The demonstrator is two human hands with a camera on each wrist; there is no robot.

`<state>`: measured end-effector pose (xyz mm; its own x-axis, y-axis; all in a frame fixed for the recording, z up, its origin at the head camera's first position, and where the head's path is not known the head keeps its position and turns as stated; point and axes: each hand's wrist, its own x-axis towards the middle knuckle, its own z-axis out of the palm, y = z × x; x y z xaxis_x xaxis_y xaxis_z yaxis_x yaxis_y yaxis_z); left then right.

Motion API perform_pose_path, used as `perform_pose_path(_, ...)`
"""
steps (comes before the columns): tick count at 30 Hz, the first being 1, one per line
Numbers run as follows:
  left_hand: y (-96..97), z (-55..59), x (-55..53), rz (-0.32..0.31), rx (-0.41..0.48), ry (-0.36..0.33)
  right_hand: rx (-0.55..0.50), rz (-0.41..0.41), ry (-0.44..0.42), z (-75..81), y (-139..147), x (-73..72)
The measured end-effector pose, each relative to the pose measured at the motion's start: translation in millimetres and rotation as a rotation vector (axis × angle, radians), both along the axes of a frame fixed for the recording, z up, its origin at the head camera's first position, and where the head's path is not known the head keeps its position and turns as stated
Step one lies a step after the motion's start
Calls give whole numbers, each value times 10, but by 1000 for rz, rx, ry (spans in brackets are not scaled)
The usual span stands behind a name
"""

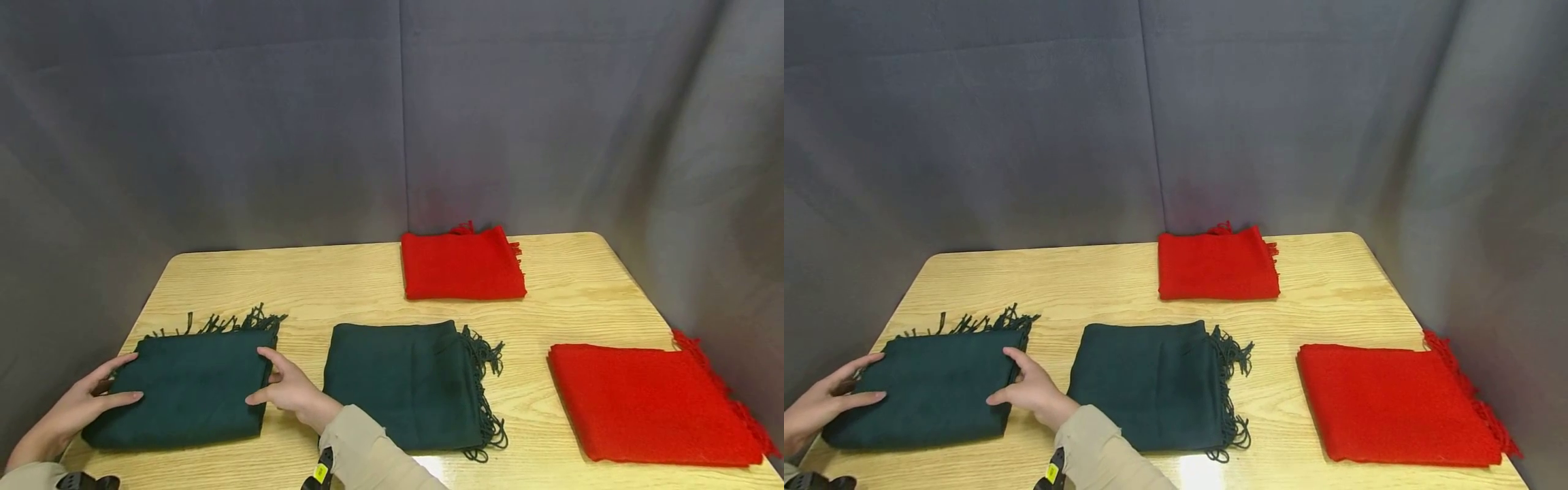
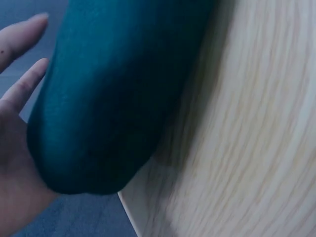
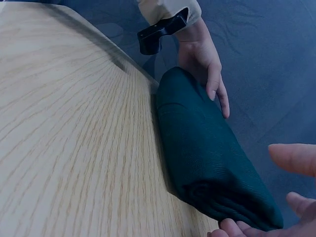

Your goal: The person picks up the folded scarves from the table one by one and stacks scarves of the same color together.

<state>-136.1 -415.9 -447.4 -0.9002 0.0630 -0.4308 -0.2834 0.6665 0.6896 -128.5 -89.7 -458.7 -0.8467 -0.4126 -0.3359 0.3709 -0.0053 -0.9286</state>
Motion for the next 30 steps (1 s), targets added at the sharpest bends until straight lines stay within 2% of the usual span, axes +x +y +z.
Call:
perform_pose_path(15,43,-45,58,-31,65,94,6,-11,-12,17,-46,-33)
perform_pose_path(20,54,-36,41,-34,64,89,-24,-37,-45,32,-54,-35)
perform_pose_path(26,67,-14,55,-2,88,34,-49,-54,-60,11,-72,-46)
perform_pose_path(30,76,-11,60,11,92,22,-63,-64,-64,-4,-84,-58)
